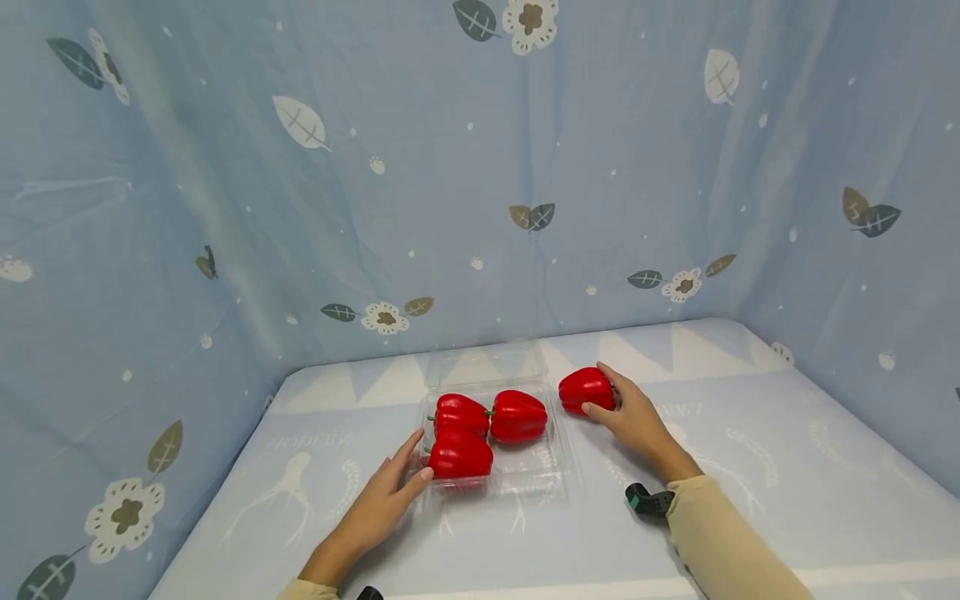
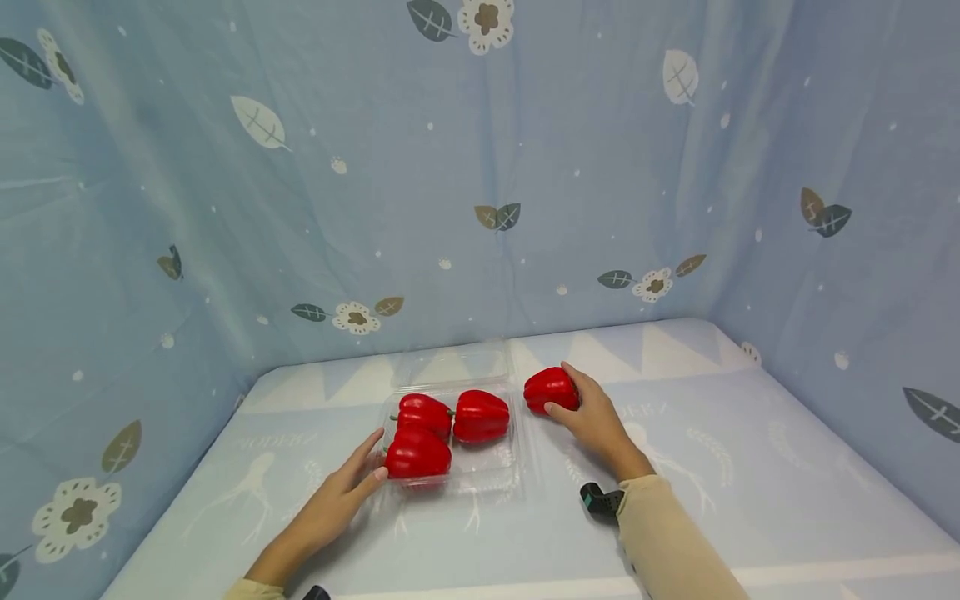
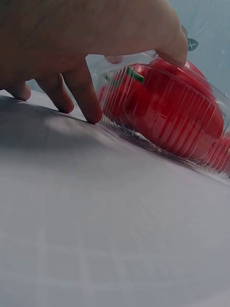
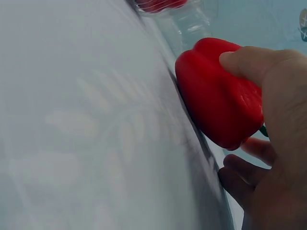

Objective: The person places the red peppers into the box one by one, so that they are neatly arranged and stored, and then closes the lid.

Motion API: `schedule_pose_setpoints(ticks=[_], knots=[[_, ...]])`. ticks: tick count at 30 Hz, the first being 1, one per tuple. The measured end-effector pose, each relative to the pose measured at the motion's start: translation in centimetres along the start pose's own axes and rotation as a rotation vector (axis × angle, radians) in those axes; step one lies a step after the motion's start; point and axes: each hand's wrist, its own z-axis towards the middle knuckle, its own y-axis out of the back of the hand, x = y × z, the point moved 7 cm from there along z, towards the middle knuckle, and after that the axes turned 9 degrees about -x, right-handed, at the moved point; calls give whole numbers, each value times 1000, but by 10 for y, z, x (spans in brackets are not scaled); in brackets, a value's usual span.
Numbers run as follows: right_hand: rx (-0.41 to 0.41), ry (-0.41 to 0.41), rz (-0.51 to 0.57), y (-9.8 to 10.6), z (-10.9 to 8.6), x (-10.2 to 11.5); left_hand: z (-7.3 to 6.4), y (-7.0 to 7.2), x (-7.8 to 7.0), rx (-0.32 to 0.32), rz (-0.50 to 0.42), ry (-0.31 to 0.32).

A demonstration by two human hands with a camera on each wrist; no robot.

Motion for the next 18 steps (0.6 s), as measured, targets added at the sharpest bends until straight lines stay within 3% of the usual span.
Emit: schedule_pose_setpoints(ticks=[5,18], knots=[[-9,-13,-10,5,2,4,3,1,-3,-8,5,-22],[-65,-35,8,5,0,3,-1,1,3,1,4,-5]])
